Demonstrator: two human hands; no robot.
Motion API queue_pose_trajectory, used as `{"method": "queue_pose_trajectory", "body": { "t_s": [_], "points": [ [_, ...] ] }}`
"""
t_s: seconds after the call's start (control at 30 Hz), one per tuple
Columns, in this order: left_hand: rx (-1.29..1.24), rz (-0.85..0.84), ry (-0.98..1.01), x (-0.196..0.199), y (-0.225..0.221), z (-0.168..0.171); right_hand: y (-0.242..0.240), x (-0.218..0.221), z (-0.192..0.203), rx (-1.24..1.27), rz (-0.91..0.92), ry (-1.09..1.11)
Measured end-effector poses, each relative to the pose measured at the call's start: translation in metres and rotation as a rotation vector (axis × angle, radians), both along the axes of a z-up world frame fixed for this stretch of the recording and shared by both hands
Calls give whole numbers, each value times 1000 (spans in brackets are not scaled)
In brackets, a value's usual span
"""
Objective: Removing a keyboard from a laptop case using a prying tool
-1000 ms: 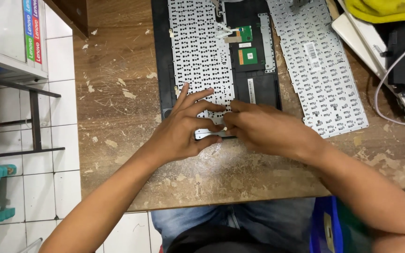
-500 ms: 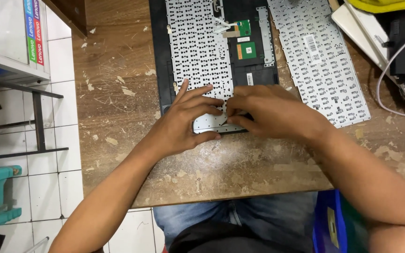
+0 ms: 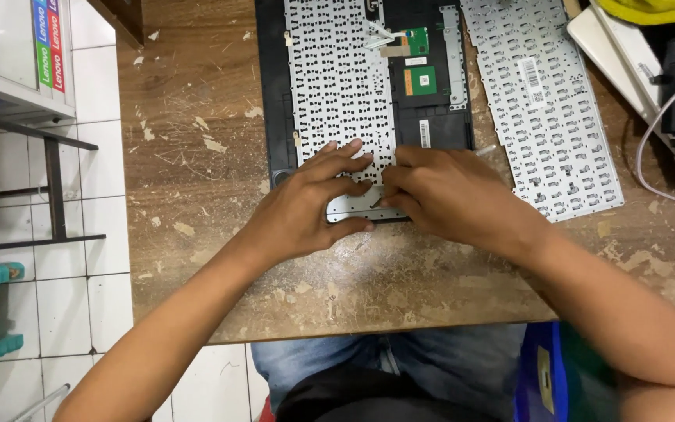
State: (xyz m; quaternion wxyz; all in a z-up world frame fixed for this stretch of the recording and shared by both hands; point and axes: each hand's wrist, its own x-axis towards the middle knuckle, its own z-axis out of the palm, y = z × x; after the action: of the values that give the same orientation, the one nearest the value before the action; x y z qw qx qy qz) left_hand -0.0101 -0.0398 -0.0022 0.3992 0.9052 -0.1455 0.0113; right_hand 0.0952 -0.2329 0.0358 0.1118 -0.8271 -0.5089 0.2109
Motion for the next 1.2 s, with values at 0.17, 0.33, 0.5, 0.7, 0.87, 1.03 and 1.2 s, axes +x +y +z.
{"method": "queue_pose_trajectory", "body": {
  "t_s": [0.17,0.33,0.5,0.7,0.87,1.03,1.2],
  "points": [
    [-14,-1,-15,-2,0,-2,1,-9,3,0,-70,24],
    [-17,-17,16,-4,1,1,1,-2,-10,50,73,-107],
    [-68,-45,10,-3,5,-1,-3,5,-12,101,307,-283],
    [-94,-57,-7,-6,11,-2,-2,10,-6,70,297,-139],
    [-91,-56,4,-5,12,0,0,7,4,-6,182,-33],
    [-99,-44,15,-5,11,0,2,8,5,-22,153,6],
    [-110,-30,4,-6,10,2,2,7,-4,66,145,-59]
  ]
}}
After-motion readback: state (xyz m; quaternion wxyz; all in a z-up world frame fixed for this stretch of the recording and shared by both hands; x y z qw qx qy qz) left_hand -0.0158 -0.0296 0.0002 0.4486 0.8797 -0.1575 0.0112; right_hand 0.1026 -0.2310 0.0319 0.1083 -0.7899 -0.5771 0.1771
